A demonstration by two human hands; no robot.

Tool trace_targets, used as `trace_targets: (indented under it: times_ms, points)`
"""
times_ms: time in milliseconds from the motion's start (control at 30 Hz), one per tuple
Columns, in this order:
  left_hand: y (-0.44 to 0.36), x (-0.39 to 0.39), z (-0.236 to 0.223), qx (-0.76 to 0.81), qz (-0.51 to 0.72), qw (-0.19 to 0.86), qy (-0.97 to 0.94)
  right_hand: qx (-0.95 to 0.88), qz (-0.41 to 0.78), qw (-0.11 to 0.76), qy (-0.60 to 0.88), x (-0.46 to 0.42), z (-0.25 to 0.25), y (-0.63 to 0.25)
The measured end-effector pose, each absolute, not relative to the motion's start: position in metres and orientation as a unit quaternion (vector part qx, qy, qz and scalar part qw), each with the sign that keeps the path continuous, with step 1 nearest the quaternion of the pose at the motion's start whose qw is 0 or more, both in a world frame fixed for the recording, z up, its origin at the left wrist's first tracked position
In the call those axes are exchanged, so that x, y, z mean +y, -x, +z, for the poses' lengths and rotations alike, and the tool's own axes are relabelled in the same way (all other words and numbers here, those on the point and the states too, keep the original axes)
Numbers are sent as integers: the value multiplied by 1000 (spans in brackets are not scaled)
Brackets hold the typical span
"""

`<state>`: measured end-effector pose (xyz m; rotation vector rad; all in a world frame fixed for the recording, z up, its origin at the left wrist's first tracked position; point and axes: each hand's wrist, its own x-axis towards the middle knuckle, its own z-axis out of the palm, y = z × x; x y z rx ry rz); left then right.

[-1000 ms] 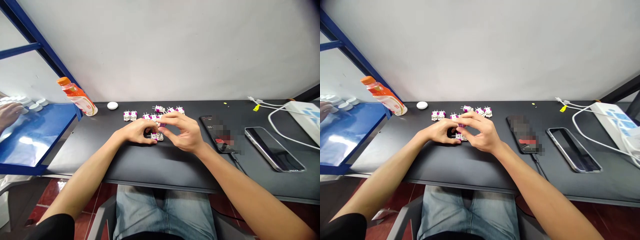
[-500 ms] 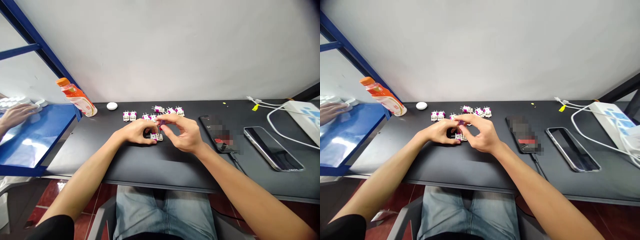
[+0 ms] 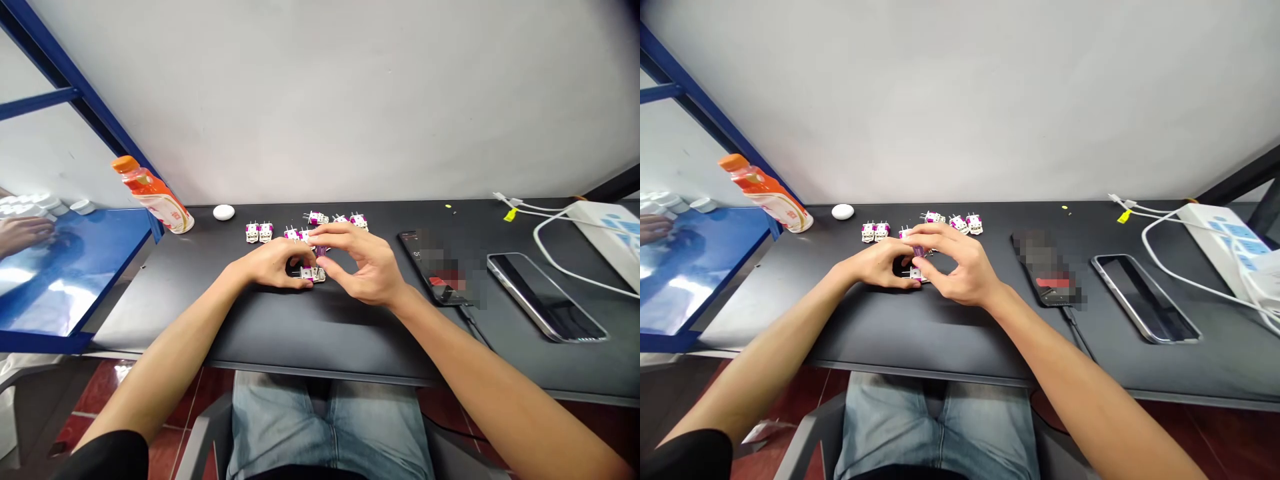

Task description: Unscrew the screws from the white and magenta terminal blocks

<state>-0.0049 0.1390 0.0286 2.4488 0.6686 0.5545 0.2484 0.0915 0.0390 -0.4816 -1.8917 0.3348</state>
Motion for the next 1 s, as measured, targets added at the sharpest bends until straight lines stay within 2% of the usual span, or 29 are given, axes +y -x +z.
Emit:
trace_targets:
  times_ms: [100, 267, 433, 633, 800, 1000]
  points:
    - [5, 139, 29, 250, 203, 272, -907, -791, 121, 564, 204, 92, 39, -249]
    - [6, 140, 27, 237, 211, 269, -909, -792, 187, 544, 206, 90, 38, -248]
    - [6, 140, 27, 253, 205, 271, -906, -791, 113, 571, 188, 93, 38, -248]
    - [6, 139, 27, 246, 204, 273, -907, -789, 180, 551, 203, 91, 37, -248]
    - [6, 139, 27, 253, 205, 266, -907, -790, 112, 574, 183, 95, 37, -248]
    - [5, 139, 28, 237, 214, 269, -909, -794, 172, 553, 186, 93, 38, -248]
